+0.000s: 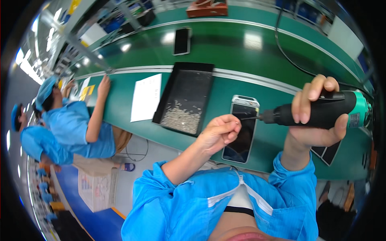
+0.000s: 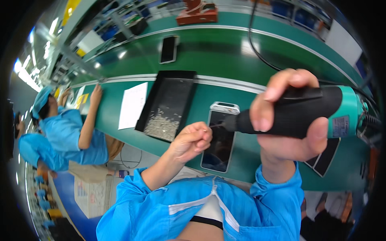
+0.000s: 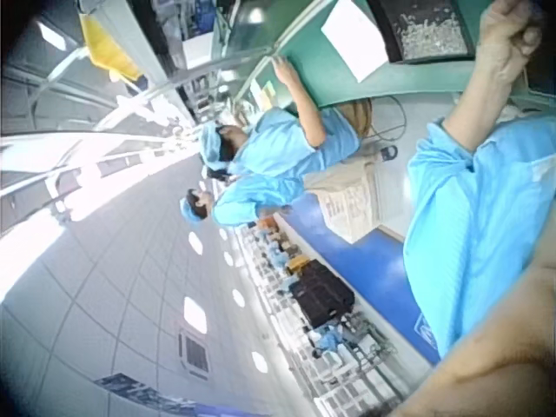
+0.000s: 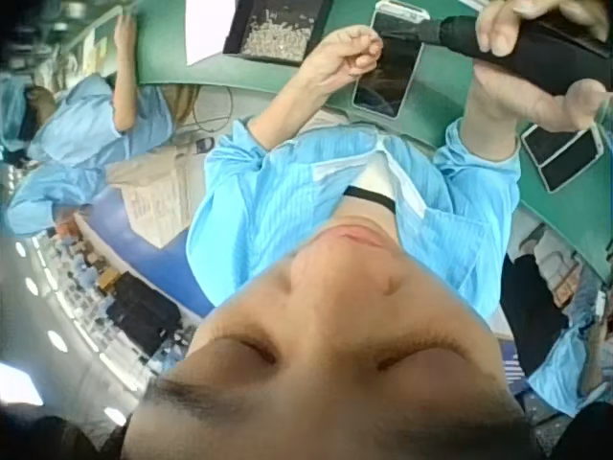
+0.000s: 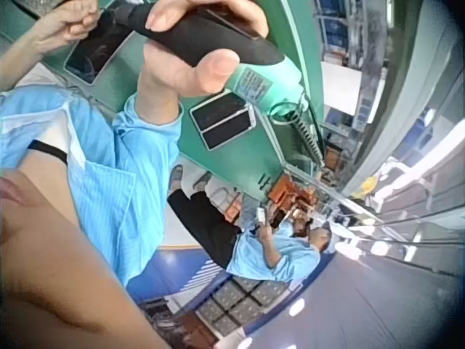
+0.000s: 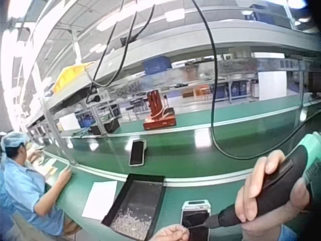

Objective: The person fastens small screws into electronic handheld devices on an assembly line using an electric screwdriver.

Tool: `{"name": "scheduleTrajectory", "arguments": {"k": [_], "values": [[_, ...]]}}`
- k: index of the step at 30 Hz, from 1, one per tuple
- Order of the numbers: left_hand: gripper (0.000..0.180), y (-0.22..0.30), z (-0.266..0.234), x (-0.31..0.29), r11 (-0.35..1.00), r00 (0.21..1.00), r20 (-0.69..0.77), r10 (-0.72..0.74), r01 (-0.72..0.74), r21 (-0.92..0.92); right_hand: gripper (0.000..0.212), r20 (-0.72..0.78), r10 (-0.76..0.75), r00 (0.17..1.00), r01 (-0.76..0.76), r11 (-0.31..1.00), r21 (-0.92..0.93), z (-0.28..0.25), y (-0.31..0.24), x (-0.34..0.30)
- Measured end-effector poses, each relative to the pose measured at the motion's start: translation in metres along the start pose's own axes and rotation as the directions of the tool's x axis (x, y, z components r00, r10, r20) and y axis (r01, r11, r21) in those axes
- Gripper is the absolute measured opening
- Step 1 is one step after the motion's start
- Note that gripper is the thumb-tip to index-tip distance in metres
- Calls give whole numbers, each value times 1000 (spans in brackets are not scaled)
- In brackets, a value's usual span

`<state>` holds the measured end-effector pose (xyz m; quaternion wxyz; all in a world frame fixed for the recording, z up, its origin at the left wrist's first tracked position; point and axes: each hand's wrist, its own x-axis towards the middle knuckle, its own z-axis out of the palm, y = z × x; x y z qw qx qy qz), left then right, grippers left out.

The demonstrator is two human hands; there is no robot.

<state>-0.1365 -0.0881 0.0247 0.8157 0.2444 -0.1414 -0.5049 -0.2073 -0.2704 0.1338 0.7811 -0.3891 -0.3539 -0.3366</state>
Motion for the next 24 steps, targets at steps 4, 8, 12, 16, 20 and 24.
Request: {"name": "scheduleTrajectory", "arguments": {"k": [4, 8, 12, 16, 20, 24], "values": [[10, -17, -3, 4, 999, 1000, 14, 11, -11, -51, 54, 24, -5, 1000, 6, 999, -44, 2, -2, -5], [10, -22, -2, 6, 995, 1000, 1, 9, -9, -96, 54, 56, -3, 998, 5, 999, -33, 3, -7, -10], [11, -23, -3, 4, 994, 1000, -28, 8, -11, -107, 54, 95, 11, 995, -7, 999, -48, 1, -13, -9], [11, -22, -1, 5, 997, 1000, -20, 11, -13, -73, 54, 111, 16, 994, -11, 999, -47, 2, -10, -8], [11, -18, -3, 2, 996, 999, -39, 9, -12, -87, 55, 120, 21, 993, -19, 1000, -22, 2, -4, -7], [10, -19, 2, 5, 997, 999, -45, 2, -6, -72, 54, 33, 69, 997, -67, 996, -66, 5, -10, -8]]}}
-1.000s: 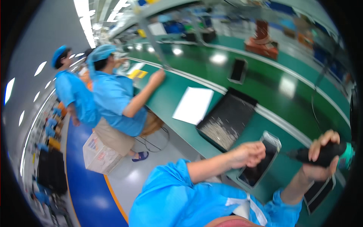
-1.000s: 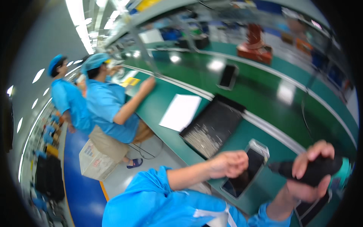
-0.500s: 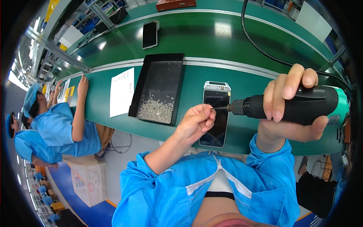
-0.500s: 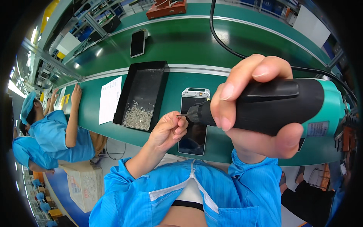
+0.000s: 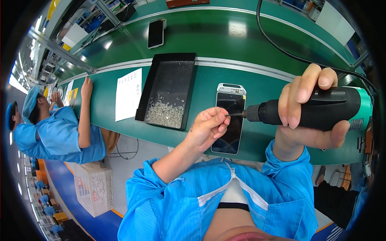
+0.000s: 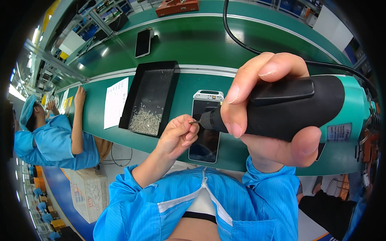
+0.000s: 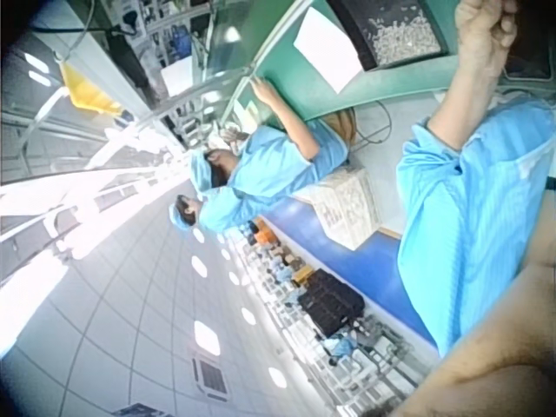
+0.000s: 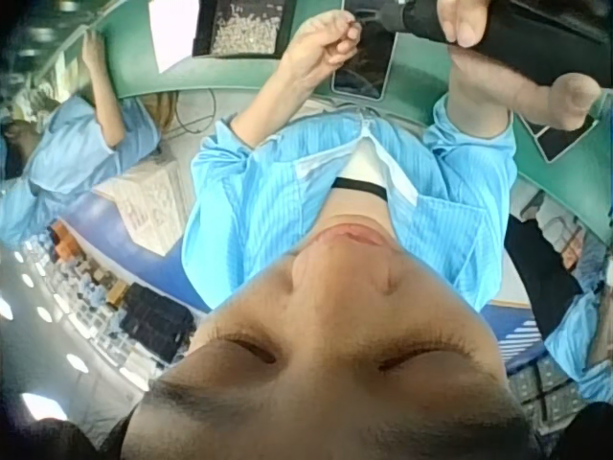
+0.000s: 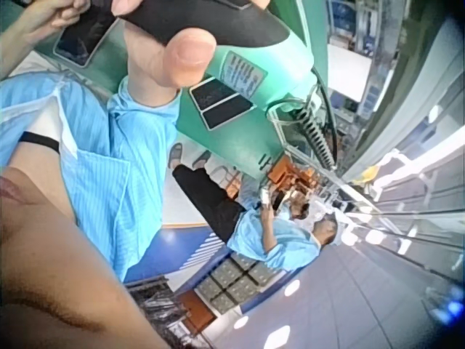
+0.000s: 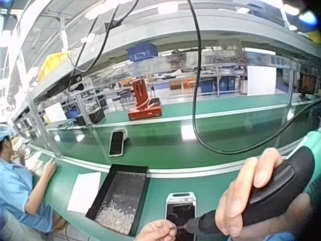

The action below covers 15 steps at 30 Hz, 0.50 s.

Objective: The person fastens small screws into electronic handheld devices on an assembly line using an electric screwdriver.

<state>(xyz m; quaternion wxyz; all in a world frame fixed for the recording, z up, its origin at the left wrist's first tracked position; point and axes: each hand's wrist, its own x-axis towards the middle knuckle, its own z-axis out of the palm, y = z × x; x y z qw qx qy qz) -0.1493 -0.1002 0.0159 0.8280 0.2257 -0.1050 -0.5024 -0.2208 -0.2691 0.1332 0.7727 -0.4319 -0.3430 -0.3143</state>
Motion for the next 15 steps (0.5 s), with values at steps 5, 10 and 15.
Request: {"name": "scheduleTrajectory", "arguments": {"k": [5, 10, 15], "values": [[8, 3, 1, -5, 993, 993, -96, 71, -61, 100, 54, 61, -24, 998, 22, 999, 33, -5, 5, 2], [9, 3, 1, -4, 993, 994, -89, 61, -52, 104, 54, 56, -57, 997, 56, 998, 23, -2, 4, 1], [9, 3, -3, -6, 992, 992, -96, 77, -67, 103, 54, 67, -43, 997, 41, 999, 35, -1, 10, 2]]}}
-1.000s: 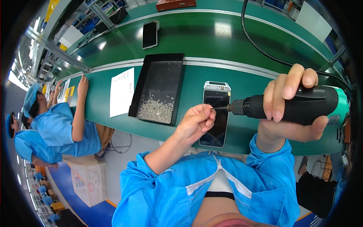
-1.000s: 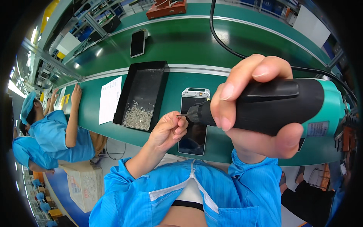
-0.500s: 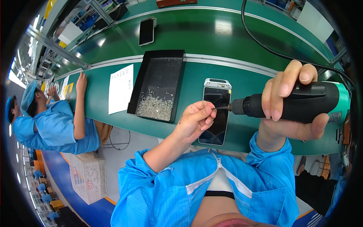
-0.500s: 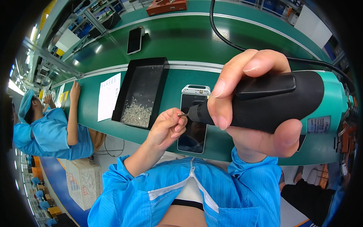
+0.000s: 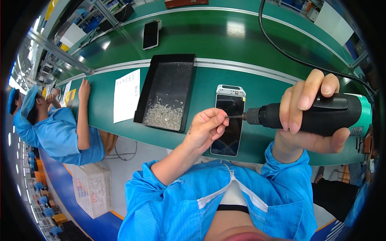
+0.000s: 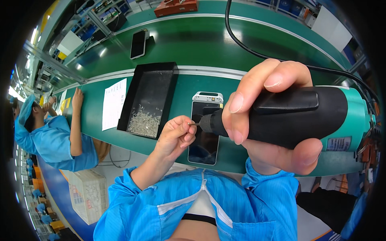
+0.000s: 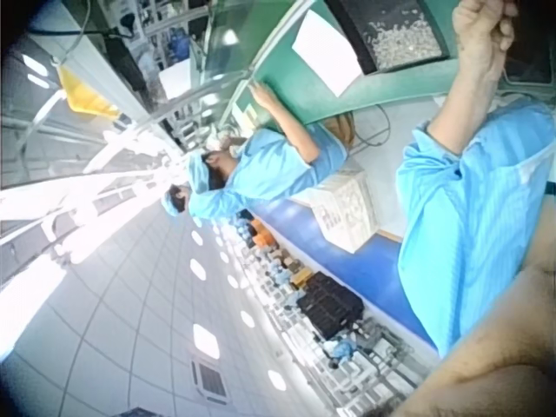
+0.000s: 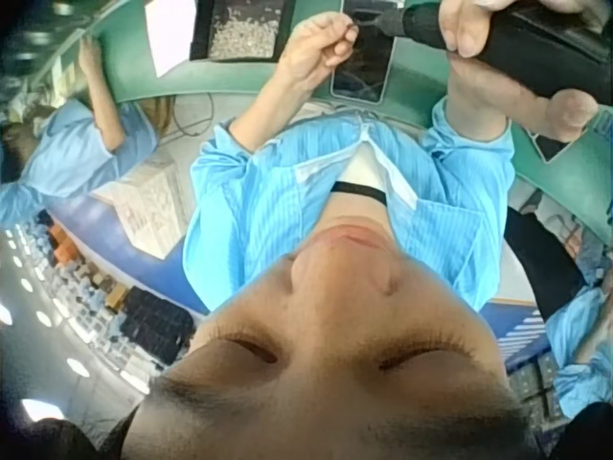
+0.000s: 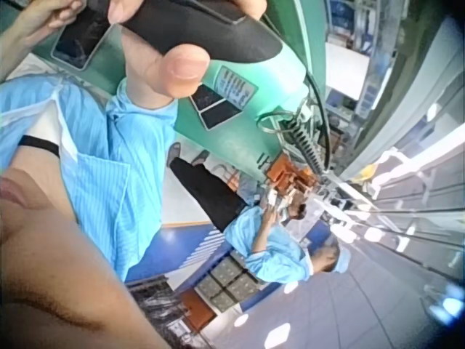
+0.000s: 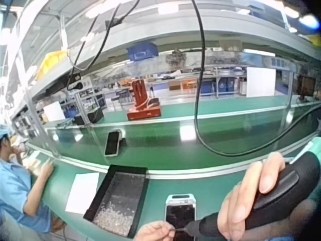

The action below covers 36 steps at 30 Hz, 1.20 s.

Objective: The person fastens small screws into electronic handheld devices on an assembly line using an electric screwdriver.

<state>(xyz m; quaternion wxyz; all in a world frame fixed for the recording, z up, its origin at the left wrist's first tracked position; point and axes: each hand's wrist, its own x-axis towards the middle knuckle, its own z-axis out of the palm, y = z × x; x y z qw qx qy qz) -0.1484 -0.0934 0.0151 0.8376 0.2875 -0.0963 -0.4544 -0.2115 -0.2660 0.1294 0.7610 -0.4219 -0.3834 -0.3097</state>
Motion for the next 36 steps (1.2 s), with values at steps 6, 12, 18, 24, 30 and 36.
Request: {"name": "scheduleTrajectory", "arguments": {"k": [6, 12, 18, 24, 30, 36], "values": [[10, 0, 1, 3, 1000, 999, 27, -20, 20, -21, 53, 31, -5, 999, 6, 999, -31, -2, -5, 1], [11, 0, 0, 1, 1000, 1000, 29, -9, 10, -16, 54, 42, 5, 999, -3, 999, -43, -1, -4, 0], [8, -2, 7, -2, 989, 994, -52, 96, -89, 119, 54, 49, 28, 998, -25, 998, -61, 0, -4, 1], [12, -8, 12, 1, 917, 955, -81, 285, -248, 312, 56, 81, 19, 997, -10, 995, -102, 1, 1, 0], [14, -6, 11, 3, 831, 932, -24, 362, -311, 461, 57, 87, 34, 996, -26, 996, -86, -3, -1, 2], [17, -6, 10, 3, 817, 931, 8, 365, -324, 478, 58, 74, 35, 997, -27, 994, -104, -3, -2, 2]]}}
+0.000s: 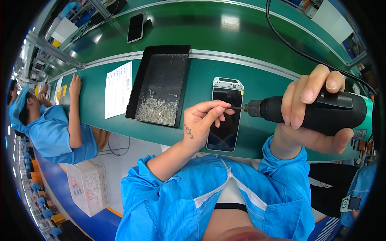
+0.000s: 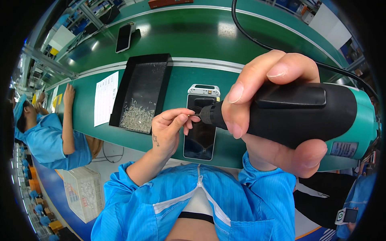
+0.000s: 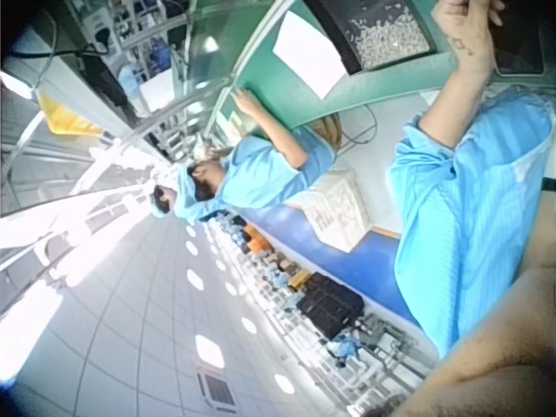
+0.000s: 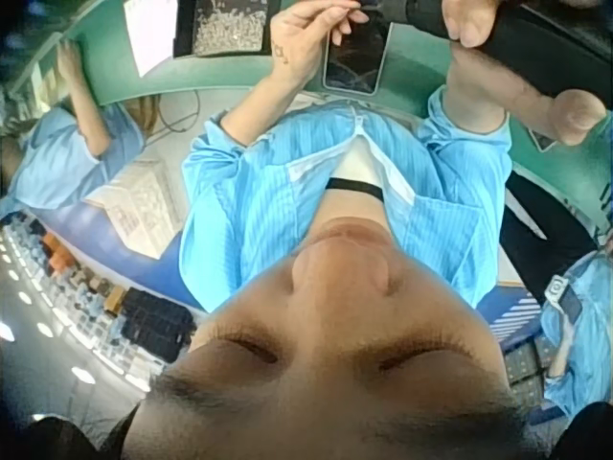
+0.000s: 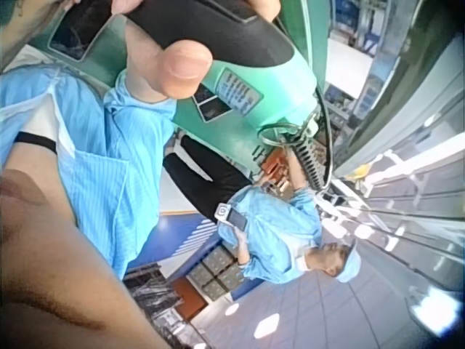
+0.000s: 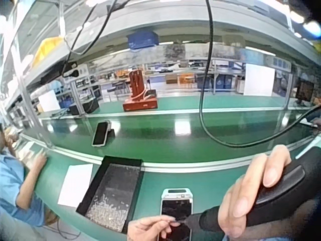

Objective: The person fastens small screws into electronic handheld devices on an assembly line using an electric screwdriver.

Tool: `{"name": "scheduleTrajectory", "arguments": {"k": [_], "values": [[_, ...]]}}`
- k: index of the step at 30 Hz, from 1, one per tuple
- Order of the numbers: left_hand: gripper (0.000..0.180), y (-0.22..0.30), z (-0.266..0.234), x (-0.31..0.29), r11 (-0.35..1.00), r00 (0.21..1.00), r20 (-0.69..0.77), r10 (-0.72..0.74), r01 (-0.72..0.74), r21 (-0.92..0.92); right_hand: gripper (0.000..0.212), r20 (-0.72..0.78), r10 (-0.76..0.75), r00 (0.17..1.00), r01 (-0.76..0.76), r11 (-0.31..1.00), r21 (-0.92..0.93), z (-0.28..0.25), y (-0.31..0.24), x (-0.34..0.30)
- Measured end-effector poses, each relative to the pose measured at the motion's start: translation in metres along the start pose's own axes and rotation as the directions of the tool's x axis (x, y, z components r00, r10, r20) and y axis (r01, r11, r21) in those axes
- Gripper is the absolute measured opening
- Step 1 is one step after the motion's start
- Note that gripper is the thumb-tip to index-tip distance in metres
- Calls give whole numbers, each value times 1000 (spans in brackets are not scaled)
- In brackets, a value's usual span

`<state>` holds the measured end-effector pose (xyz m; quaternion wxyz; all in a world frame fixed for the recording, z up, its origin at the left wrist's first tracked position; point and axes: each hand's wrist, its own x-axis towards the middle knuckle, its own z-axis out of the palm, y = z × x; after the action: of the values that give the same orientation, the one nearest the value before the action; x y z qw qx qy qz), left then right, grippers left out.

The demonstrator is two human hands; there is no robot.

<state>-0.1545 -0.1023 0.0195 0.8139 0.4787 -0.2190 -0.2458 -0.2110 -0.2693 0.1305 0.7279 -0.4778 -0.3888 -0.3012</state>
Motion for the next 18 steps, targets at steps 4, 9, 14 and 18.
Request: {"name": "scheduleTrajectory", "arguments": {"k": [4, 9, 14, 18], "values": [[25, 0, -3, 2, 999, 999, 47, 8, -10, 35, 58, 0, 7, 1000, -7, 1000, 1, 0, 1, 0], [38, -8, -9, 5, 975, 985, -81, 149, -133, 175, 59, 31, 6, 1000, -5, 999, -37, -5, 3, 1], [35, -14, -27, -6, 262, 825, 493, 277, -558, 787, 63, 116, 11, 993, 7, 989, -150, -19, 19, 4], [55, -28, -24, -7, 268, 870, 488, 69, -487, 831, 63, 92, 47, 995, -22, 966, -257, -27, 46, -1]]}}
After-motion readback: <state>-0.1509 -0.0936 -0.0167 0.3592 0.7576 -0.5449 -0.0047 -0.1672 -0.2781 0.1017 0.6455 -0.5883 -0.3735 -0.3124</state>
